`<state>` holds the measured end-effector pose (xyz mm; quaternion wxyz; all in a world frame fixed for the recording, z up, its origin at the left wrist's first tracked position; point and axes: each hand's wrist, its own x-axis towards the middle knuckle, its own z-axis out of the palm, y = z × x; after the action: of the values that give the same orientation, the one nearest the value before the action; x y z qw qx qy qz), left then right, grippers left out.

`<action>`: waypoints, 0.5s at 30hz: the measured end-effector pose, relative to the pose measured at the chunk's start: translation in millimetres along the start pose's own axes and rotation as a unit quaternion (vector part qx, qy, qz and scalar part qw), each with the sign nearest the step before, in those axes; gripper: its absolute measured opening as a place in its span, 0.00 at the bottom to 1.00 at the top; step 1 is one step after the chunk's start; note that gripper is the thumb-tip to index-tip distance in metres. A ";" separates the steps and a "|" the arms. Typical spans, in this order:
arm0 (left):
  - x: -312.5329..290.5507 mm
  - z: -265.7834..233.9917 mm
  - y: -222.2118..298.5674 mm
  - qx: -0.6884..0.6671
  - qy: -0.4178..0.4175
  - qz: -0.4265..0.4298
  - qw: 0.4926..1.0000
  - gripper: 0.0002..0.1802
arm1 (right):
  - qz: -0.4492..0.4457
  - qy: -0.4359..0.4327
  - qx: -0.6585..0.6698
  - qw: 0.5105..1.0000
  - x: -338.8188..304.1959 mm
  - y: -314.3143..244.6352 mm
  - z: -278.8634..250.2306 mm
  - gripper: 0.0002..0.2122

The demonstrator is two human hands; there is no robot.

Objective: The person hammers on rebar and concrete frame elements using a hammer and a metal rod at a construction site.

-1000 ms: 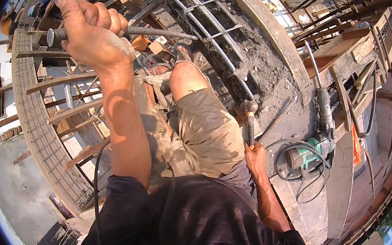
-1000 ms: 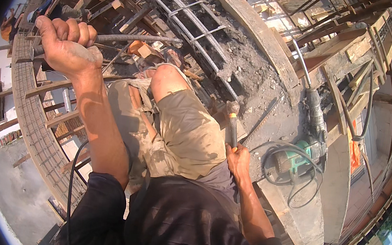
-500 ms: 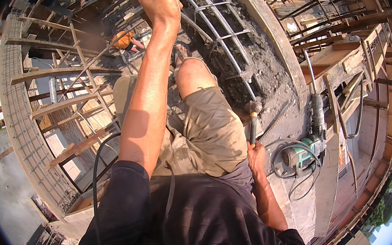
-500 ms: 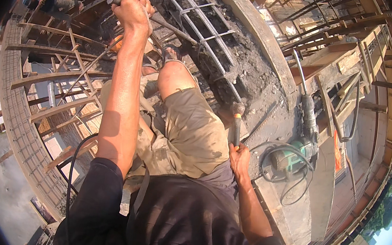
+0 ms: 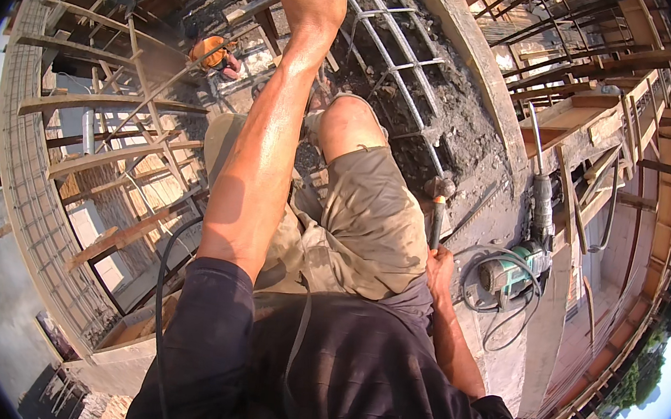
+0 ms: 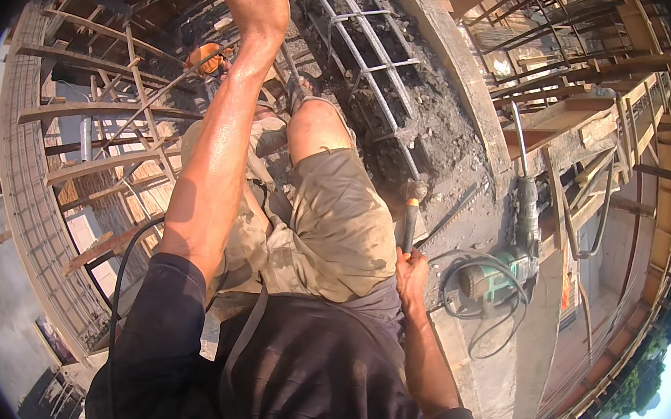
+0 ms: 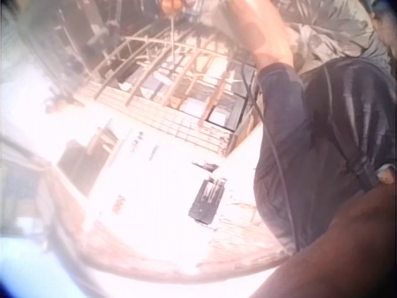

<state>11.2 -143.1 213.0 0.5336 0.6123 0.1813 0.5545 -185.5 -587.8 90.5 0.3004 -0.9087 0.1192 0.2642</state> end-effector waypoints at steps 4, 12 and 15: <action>-0.2 -9.7 23.9 -0.032 0.040 -0.057 0.997 0.26 | -0.005 0.005 0.007 1.000 -2.4 -2.4 -0.5 0.17; -41.8 -16.9 -26.8 -0.269 -0.018 -0.171 0.948 0.28 | -0.018 -0.001 -0.004 1.000 5.4 12.0 1.2 0.17; -22.5 -35.1 -29.6 -0.245 -0.013 -0.203 0.948 0.28 | -0.015 -0.007 0.029 0.999 11.2 26.5 6.2 0.18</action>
<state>-15.7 -134.7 170.3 0.7707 0.4200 0.1534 0.4539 -188.7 -605.6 67.3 0.3313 -0.8996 0.1109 0.2622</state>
